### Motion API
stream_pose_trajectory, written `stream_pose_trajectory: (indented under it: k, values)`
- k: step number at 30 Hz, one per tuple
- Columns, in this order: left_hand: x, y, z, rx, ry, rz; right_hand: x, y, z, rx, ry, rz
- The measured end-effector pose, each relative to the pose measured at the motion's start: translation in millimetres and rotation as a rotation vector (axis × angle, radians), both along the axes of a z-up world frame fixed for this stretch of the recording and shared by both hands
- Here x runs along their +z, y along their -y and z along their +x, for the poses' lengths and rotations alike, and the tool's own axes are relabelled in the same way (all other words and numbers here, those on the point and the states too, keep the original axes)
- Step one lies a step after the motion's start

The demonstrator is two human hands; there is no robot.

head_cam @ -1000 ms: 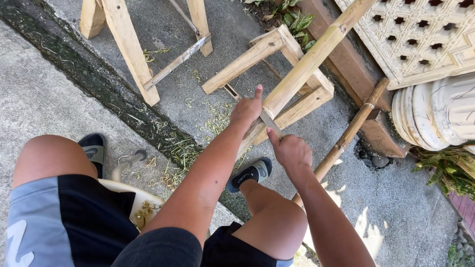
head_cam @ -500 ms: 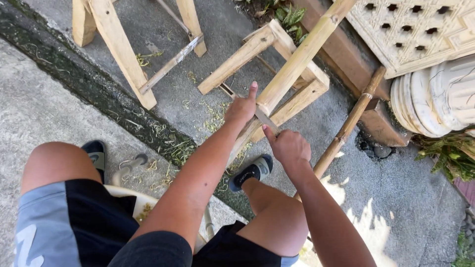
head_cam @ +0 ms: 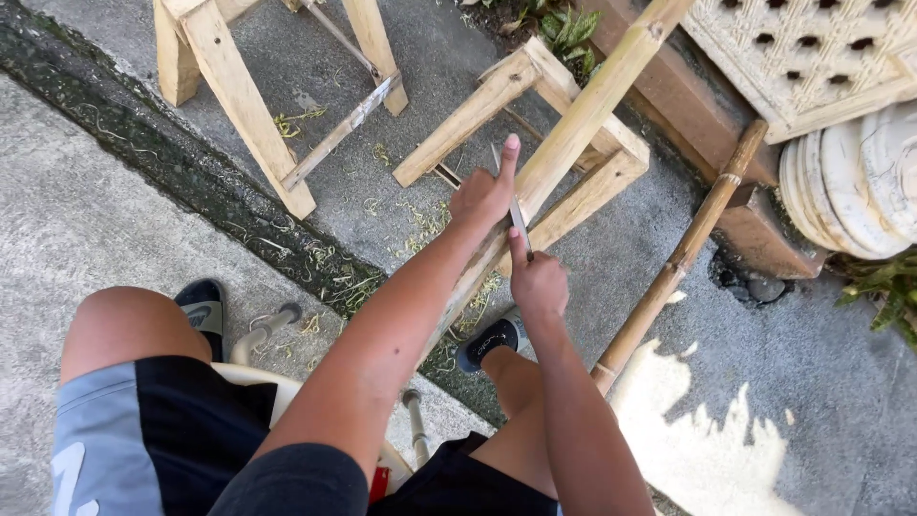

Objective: The person is shaving or scraping the nodes and outer surface of bamboo poles using a handheld knife.

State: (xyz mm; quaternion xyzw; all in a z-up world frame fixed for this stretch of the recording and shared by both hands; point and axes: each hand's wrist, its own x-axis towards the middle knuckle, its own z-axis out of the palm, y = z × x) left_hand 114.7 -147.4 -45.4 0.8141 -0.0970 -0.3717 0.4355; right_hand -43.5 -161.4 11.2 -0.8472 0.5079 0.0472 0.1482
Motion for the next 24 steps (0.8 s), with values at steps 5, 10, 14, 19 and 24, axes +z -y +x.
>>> stream_pose_trajectory:
  k: [5,10,14,19,24]
  values:
    - [-5.3,-48.8,-42.1,0.025,0.127,-0.184,-26.3,9.6,-14.0,-0.076,0.138,0.160]
    - [-0.8,-68.0,-62.5,-0.122,0.164,-0.084,33.9,0.9,-16.0,0.083,-0.082,0.058]
    - [-13.1,-54.1,-50.4,-0.157,0.210,-0.152,64.5,11.2,-1.1,0.278,-0.328,-0.084]
    - [-47.3,-40.4,-55.3,-0.242,0.211,-0.112,56.9,32.0,11.1,0.406,-0.536,-0.123]
    - [-6.5,-48.1,-48.7,-0.243,-0.004,0.007,31.8,71.1,41.5,0.368,-0.502,-0.122]
